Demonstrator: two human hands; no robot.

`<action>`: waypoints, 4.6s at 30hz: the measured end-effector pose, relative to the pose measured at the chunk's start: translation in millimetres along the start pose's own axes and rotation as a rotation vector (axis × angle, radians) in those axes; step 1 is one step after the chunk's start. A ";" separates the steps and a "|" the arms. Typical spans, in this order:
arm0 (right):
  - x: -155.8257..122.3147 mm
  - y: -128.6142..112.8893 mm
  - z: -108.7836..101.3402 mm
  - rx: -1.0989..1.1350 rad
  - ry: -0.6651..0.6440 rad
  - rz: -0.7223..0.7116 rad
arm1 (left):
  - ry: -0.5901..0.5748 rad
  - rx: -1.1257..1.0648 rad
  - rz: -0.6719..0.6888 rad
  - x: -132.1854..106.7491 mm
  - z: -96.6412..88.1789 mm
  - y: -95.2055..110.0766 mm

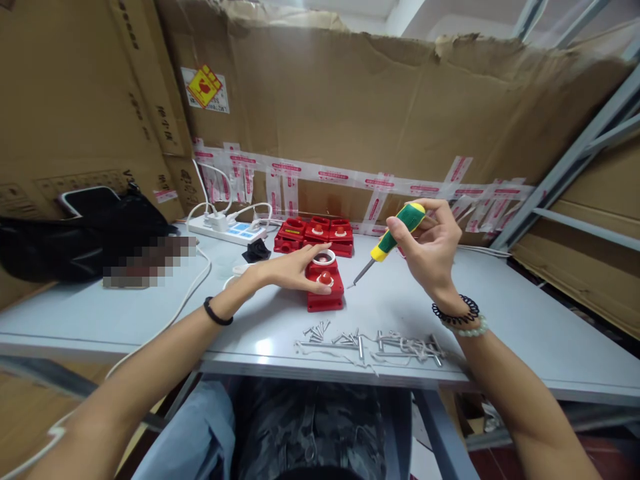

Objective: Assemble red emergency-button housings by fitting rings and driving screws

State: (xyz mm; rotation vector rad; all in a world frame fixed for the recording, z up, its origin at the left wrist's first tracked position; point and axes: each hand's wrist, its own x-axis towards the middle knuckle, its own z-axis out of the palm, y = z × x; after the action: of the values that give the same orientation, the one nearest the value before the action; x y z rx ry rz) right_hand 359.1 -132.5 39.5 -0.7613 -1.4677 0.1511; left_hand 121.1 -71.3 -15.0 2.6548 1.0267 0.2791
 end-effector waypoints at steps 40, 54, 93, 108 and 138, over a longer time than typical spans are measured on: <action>-8.2 9.5 7.6 0.024 -0.106 0.011 | 0.159 -0.024 -0.034 4.2 17.6 18.2; -14.0 -2.7 16.1 -0.064 -0.411 -0.086 | 0.179 -0.071 0.021 5.3 20.2 15.7; -10.6 -2.2 10.2 -0.031 -0.534 -0.036 | 0.199 -0.062 0.022 4.4 21.7 14.0; -14.0 -5.4 10.0 -0.141 -0.237 -0.120 | 0.179 -0.055 0.000 4.2 20.7 14.6; -21.9 -4.9 11.4 -0.358 -0.185 -0.217 | 0.150 -0.071 -0.031 3.2 17.7 17.3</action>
State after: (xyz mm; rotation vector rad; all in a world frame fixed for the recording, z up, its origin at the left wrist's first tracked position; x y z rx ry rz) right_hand 343.8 -143.7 23.0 -0.8848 -1.7686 -0.2179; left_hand 139.2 -84.7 -25.7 2.5838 1.0803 0.5049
